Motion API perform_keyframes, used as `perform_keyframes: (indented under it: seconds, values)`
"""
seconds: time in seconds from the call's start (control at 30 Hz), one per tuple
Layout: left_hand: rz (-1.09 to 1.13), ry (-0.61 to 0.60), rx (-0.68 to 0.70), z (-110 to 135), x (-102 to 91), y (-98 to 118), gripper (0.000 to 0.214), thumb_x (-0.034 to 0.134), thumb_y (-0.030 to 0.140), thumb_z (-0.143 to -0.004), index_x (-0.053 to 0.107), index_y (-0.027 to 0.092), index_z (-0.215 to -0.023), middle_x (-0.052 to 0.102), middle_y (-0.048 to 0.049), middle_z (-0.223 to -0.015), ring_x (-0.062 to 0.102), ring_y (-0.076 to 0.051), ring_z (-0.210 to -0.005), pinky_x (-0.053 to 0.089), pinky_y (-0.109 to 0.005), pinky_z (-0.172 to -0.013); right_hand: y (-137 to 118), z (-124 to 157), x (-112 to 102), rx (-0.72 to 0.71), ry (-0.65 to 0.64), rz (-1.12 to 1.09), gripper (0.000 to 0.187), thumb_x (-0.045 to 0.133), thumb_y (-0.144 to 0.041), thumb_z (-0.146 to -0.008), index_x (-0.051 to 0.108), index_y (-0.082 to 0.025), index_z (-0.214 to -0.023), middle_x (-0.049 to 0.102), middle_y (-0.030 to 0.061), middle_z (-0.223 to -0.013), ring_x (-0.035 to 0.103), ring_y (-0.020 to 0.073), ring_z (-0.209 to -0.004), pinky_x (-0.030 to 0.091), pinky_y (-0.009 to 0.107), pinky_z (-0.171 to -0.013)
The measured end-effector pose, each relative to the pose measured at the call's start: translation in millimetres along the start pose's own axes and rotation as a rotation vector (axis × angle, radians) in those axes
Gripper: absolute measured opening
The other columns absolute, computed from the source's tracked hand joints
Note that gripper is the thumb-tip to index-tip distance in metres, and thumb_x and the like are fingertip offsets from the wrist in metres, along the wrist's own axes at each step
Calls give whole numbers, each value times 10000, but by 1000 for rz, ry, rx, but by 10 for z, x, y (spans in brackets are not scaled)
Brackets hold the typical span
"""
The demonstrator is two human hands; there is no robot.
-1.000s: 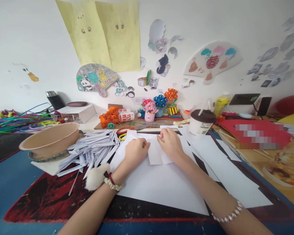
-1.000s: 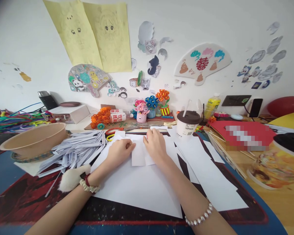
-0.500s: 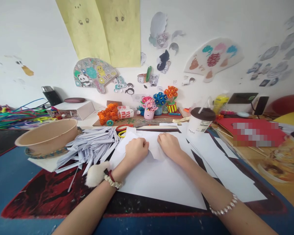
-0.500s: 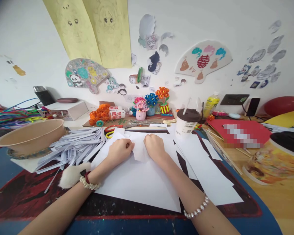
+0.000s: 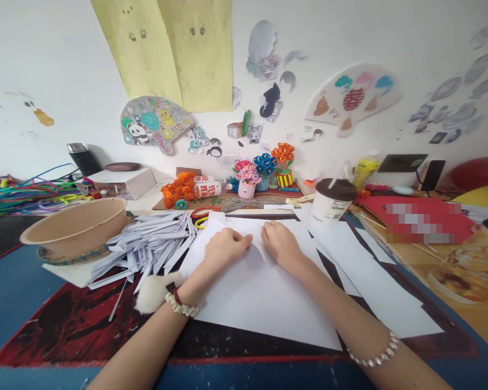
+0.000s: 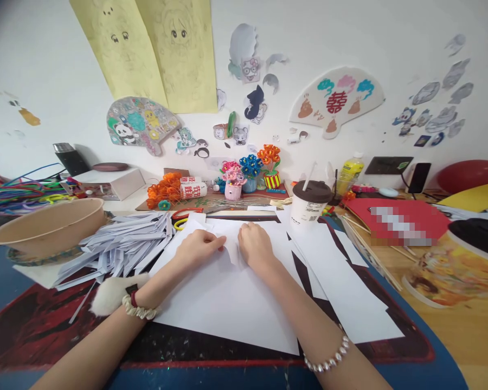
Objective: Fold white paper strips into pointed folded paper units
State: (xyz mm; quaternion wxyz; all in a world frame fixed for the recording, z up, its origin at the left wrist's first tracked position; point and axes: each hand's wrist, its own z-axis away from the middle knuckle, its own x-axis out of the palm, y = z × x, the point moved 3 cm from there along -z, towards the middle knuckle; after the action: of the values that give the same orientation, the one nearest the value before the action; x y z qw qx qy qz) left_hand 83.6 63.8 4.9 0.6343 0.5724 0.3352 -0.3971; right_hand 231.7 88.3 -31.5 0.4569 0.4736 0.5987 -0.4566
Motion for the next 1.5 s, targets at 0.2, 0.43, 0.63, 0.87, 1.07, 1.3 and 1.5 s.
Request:
perform_keyframes:
  seconds: [0.2, 0.43, 0.63, 0.87, 1.07, 1.3, 1.5]
  values:
    - [8, -4, 51, -37, 31, -28, 211, 550, 289, -749, 743, 219, -703, 735, -40, -777, 644, -205, -742, 396, -269, -607, 6, -20, 31, 16, 13, 21, 353, 314, -203, -980, 655, -126, -935, 675, 126, -1007, 629, 206, -936, 394, 272, -706]
    - [-51, 73, 128, -44, 75, -36, 234, 505, 214, -770, 731, 185, -715, 736, -81, -805, 637, -224, -775, 399, -291, -681, 22, -58, 48, 13, 7, 46, 327, 343, -186, -971, 661, -113, -955, 669, 142, -979, 636, 215, -894, 400, 279, -679]
    - [-48, 45, 153, -45, 61, -71, 217, 525, 212, -762, 727, 183, -690, 734, -71, -766, 634, -199, -720, 402, -265, -645, 11, -60, 60, 12, 6, 56, 313, 358, -167, -959, 667, -118, -942, 672, 137, -969, 638, 217, -880, 401, 281, -670]
    - [-30, -6, 186, -33, 42, -45, 306, 512, 349, -824, 727, 193, -672, 719, -54, -707, 622, -185, -671, 388, -259, -605, 43, -68, -19, 69, 38, 38, 353, 337, -220, -976, 674, -135, -916, 687, 117, -981, 646, 194, -860, 382, 264, -643]
    - [-44, 67, 187, -37, 59, -2, 241, 486, 234, -818, 710, 179, -748, 728, -71, -797, 632, -199, -737, 384, -269, -628, 17, -23, -155, 76, 59, 48, 384, 332, -247, -977, 691, -147, -885, 706, 116, -943, 647, 209, -878, 365, 276, -644]
    - [-68, 97, 183, -16, 84, -19, 274, 488, 306, -839, 694, 174, -715, 720, -87, -775, 633, -216, -746, 392, -287, -666, 10, -14, -28, 68, -56, 75, 376, 387, -262, -937, 711, -165, -773, 705, 98, -785, 641, 200, -721, 308, 276, -554]
    - [-49, 45, 163, -37, 99, -53, 240, 510, 265, -799, 704, 180, -685, 724, -75, -763, 628, -199, -721, 390, -270, -635, -9, -5, -37, 55, -85, 102, 361, 377, -233, -946, 710, -156, -830, 704, 112, -830, 648, 213, -773, 343, 279, -601]
